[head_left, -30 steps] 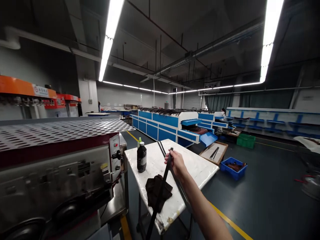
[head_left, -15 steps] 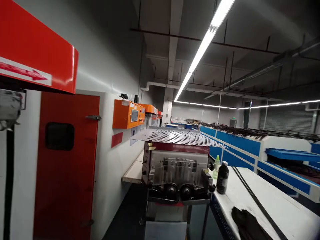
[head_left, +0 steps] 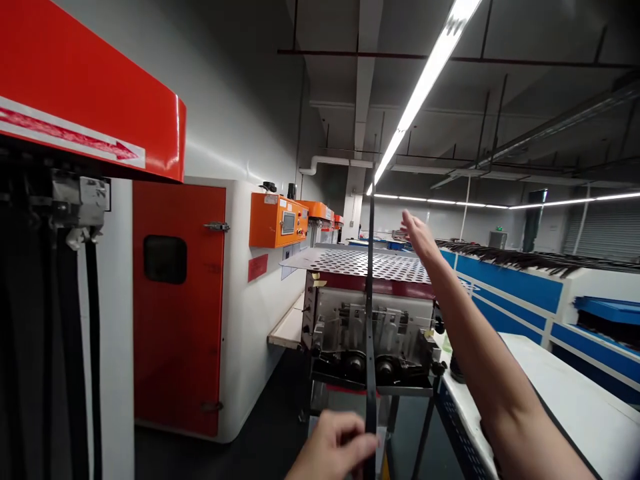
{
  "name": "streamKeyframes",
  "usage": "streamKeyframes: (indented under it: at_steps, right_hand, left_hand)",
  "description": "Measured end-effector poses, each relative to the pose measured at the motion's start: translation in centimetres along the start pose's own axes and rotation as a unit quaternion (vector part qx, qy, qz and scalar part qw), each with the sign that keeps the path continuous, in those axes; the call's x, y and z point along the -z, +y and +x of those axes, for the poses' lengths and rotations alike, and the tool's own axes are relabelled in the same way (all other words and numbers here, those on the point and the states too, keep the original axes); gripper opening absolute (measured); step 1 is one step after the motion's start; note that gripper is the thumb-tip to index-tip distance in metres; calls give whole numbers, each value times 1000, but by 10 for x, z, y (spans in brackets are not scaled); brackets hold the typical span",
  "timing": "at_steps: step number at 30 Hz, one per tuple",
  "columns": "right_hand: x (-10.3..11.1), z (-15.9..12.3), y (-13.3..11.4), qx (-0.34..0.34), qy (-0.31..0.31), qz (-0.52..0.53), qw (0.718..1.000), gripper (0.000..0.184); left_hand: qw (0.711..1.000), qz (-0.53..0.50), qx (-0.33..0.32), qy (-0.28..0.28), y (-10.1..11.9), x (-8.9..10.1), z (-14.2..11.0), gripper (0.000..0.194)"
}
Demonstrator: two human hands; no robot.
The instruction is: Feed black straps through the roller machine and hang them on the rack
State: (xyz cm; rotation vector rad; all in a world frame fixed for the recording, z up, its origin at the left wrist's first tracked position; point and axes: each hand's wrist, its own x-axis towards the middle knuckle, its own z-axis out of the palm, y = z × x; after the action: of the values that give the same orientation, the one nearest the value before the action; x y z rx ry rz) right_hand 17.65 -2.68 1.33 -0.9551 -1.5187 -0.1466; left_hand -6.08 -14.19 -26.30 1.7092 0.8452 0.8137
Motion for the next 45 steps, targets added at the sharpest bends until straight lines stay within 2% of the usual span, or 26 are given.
streamKeyframes:
  at_steps: [2, 3, 5, 6, 8, 10, 13, 15, 17, 20, 22, 24, 26, 29, 32, 36, 41, 45]
  right_hand:
    - [2, -69, 11, -39, -39, 45, 997, 60]
    - [1, -108, 17, -91, -97, 93, 987, 58]
    - [-6, -182, 27, -201, -235, 191, 932, 53]
    - [-13, -212, 31, -224, -275, 228, 907, 49]
    - [-28, -252, 39, -236, -303, 284, 878, 45]
    - [-39, -267, 43, -252, -294, 315, 867, 47]
    - [-39, -260, 41, -272, -310, 310, 857, 50]
    - [-29, -245, 33, -252, -353, 293, 852, 46]
    - [-14, -219, 23, -199, -365, 268, 869, 40]
    - [6, -161, 9, -74, -309, 198, 927, 30]
    - [13, -117, 4, 9, -260, 149, 954, 26]
    - [13, -82, 4, 73, -208, 112, 969, 23]
    - [8, -61, 9, 110, -165, 90, 976, 20]
    - [-5, -56, 23, 129, -146, 74, 978, 21]
    - [-16, -67, 35, 117, -159, 64, 978, 23]
    - [-29, -81, 43, 64, -198, 121, 970, 21]
    - [-43, -93, 51, 61, -232, 121, 963, 20]
    - [-48, -98, 58, 63, -242, 104, 963, 19]
  left_hand:
    - [998, -49, -35, 9, 16, 1, 33, 43]
    - [996, -69, -48, 15, 21, 0, 45, 42]
    - [994, -89, -61, 24, 26, 0, 61, 41]
    - [994, -85, -62, 23, 25, 0, 65, 41]
    - [997, -60, -51, 2, 21, 2, 69, 41]
    - [999, -20, -21, -25, 21, 10, 74, 48]
    - [999, 24, -25, -17, 46, 32, 93, 57]
    - [996, 26, -81, -10, 84, 47, 113, 49]
    - [989, 5, -146, -23, 135, 60, 138, 33]
    - [972, 0, -234, -32, 217, 73, 171, 20]
    - [954, 10, -299, -32, 264, 77, 188, 13]
    - [938, 16, -346, -15, 298, 78, 198, 10]
    - [928, 22, -371, 4, 315, 77, 203, 12]
    - [924, 38, -380, 22, 312, 75, 203, 13]
    - [925, 52, -375, 47, 291, 72, 199, 14]
    - [921, 76, -373, 79, 262, 69, 191, 15]
    - [917, 105, -375, 83, 237, 71, 189, 11]
    - [926, 104, -354, 83, 225, 75, 191, 7]
